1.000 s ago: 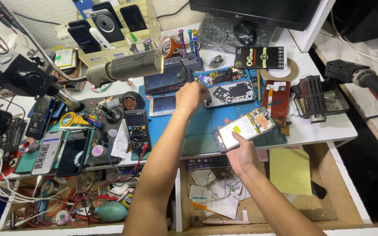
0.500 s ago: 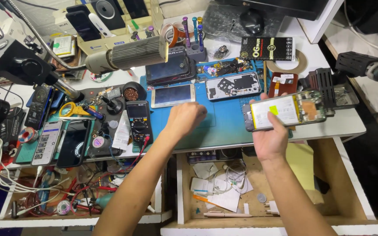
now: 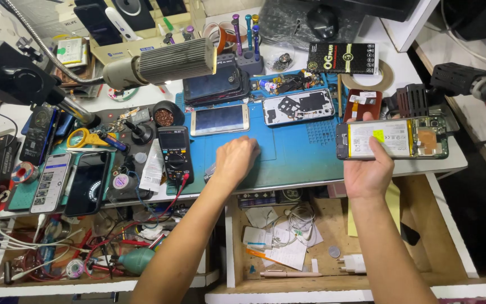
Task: Repairing a mobile phone by carefully disassembling internal components on a workbench
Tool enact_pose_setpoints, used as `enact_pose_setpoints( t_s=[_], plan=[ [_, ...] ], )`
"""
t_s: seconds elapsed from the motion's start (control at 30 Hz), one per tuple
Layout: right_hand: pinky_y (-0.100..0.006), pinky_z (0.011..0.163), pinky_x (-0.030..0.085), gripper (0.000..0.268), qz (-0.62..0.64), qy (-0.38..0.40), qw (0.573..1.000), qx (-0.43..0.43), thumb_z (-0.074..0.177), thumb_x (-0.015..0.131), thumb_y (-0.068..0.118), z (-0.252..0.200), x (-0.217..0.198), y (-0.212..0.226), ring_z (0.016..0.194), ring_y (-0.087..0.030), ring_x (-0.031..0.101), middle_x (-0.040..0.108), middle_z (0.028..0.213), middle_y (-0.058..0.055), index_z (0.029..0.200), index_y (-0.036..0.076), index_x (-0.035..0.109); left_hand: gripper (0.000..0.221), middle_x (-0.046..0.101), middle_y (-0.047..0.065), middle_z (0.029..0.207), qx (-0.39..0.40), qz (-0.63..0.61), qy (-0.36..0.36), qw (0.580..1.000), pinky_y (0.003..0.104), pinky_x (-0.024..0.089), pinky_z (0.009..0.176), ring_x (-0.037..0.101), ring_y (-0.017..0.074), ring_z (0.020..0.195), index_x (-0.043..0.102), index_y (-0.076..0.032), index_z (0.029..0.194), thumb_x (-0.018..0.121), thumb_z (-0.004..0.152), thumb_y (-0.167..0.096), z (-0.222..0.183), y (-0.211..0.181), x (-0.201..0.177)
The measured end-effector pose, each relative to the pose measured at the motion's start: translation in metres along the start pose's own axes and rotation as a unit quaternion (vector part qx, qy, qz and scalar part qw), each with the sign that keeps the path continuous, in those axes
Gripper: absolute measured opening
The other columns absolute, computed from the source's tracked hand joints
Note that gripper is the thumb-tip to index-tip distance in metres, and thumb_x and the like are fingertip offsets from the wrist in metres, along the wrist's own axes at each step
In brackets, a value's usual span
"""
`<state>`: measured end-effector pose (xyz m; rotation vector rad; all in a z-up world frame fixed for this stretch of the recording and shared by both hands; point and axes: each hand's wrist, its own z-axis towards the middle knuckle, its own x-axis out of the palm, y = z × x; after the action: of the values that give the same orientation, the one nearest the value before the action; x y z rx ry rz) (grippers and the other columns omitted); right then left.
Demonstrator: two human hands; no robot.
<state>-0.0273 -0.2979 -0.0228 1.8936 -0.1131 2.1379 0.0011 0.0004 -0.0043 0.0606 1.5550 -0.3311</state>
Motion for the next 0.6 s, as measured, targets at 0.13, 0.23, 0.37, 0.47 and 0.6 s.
enact_pose_setpoints(
  t_s=[0.13,0.23,0.37,0.47,0.6],
  plan=[
    [-0.064,0.124,0.019,0.07,-0.052,0.004,0.999,0.008,0.105,0.048,-0.004,0.005,-0.025,-0.001,0.152,-0.044,0.035,0.037,0.165,-0.019,0.161,0.027,0.019,0.012,0.068,0.003,0.089,-0.004,-0.009,-0.003,1.0,0.048,0.061,0.08,0.073,0.0313,0.094,0.07,-0.02,0.094,0.068,0.093,-0.032,0.001,0.003,0.009],
    [-0.064,0.128,0.019,0.059,-0.191,0.05,0.98,0.007,0.11,0.041,0.007,0.001,-0.025,-0.006,0.156,-0.039,0.03,0.03,0.167,-0.01,0.157,0.036,0.019,0.013,0.068,0.004,0.092,0.005,0.014,0.0,1.0,0.047,0.057,0.084,0.072,0.0313,0.097,0.069,-0.017,0.098,0.065,0.096,-0.029,0.004,0.005,0.015],
    [-0.065,0.126,0.02,0.06,-0.203,0.059,0.977,0.024,0.109,0.039,0.009,0.002,-0.025,-0.009,0.155,-0.039,0.027,0.026,0.168,-0.009,0.157,0.037,0.017,0.016,0.069,0.008,0.095,0.007,-0.014,0.016,1.0,0.051,0.057,0.084,0.071,0.0349,0.098,0.069,-0.017,0.1,0.063,0.096,-0.031,0.032,-0.001,0.0],
    [-0.065,0.125,0.019,0.059,-0.212,0.062,0.975,0.022,0.109,0.039,0.009,0.002,-0.033,-0.01,0.155,-0.04,0.027,0.025,0.167,-0.01,0.157,0.036,0.018,0.016,0.072,0.007,0.096,-0.02,-0.076,0.007,0.997,0.051,0.059,0.083,0.073,0.0346,0.099,0.07,-0.019,0.102,0.063,0.096,-0.032,0.058,-0.015,-0.019],
    [-0.066,0.123,0.021,0.063,-0.2,0.028,0.979,0.024,0.106,0.04,0.007,0.003,-0.032,-0.011,0.153,-0.041,0.029,0.028,0.166,-0.011,0.158,0.034,0.016,0.014,0.077,0.008,0.093,-0.055,-0.167,-0.034,0.984,0.05,0.059,0.084,0.074,0.0368,0.1,0.078,-0.02,0.1,0.068,0.093,-0.028,0.087,-0.027,-0.027]
  ],
)
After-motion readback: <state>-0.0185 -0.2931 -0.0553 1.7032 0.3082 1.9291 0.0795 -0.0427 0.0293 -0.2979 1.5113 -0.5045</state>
